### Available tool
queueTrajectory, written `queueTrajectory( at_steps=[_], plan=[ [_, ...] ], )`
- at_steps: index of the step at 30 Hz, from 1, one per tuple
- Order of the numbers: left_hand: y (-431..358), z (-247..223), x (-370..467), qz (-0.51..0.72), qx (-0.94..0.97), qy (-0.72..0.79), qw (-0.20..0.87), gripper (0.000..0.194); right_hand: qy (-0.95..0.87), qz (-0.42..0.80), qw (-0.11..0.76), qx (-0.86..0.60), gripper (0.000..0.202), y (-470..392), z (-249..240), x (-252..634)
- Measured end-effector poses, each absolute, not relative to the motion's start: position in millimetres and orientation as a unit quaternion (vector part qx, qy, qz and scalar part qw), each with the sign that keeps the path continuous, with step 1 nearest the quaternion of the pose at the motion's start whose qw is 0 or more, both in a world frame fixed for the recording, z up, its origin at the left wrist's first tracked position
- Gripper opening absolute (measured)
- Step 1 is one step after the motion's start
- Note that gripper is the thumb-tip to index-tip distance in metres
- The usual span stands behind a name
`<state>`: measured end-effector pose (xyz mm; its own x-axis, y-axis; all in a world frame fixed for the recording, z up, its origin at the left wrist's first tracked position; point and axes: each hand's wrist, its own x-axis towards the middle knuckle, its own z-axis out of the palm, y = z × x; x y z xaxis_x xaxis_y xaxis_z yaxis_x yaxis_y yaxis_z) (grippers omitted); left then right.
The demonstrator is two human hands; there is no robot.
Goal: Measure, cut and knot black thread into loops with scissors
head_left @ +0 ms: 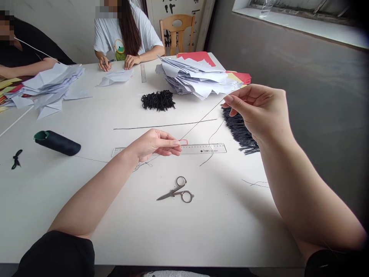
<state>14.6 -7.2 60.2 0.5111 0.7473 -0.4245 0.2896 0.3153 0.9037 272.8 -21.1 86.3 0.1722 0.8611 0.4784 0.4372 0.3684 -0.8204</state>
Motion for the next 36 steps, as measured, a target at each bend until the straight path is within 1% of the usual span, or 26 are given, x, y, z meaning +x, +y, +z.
queueTrajectory(
  at_steps=[8, 21, 28, 30, 31, 34, 35, 36],
  plan=[
    [-3.0, 58.1, 11.1, 0.211, 0.506, 0.465, 0.695, 0.024, -0.614, 0.184, 0.553, -0.533, 0.013, -19.8, 85.4, 276.5],
    [6.2, 52.2, 6.8, 0.261, 0.463, 0.459, 0.712, 0.008, -0.609, 0.177, 0.549, -0.545, 0.014, -19.2, 85.7, 278.2],
    [10.0, 50.6, 5.9, 0.274, 0.452, 0.469, 0.708, 0.006, -0.602, 0.185, 0.536, -0.562, 0.013, -19.4, 86.1, 276.8],
    [10.1, 50.6, 6.3, 0.274, 0.442, 0.473, 0.711, 0.004, -0.605, 0.189, 0.495, -0.594, 0.011, -19.4, 86.1, 276.2],
    [10.1, 50.4, 6.4, 0.272, 0.44, 0.473, 0.713, 0.003, -0.613, 0.19, 0.451, -0.62, 0.01, -19.3, 85.4, 276.1],
    [10.0, 48.6, 6.5, 0.265, 0.446, 0.467, 0.716, 0.003, -0.687, 0.163, 0.26, -0.659, 0.008, -20.4, 80.1, 273.1],
    [10.0, 47.7, 6.4, 0.263, 0.45, 0.466, 0.715, 0.004, -0.721, 0.131, 0.212, -0.646, 0.012, -22.5, 77.5, 269.8],
    [10.1, 46.8, 6.3, 0.261, 0.454, 0.467, 0.713, 0.005, -0.755, 0.088, 0.182, -0.624, 0.017, -26.2, 74.8, 264.7]
  ],
)
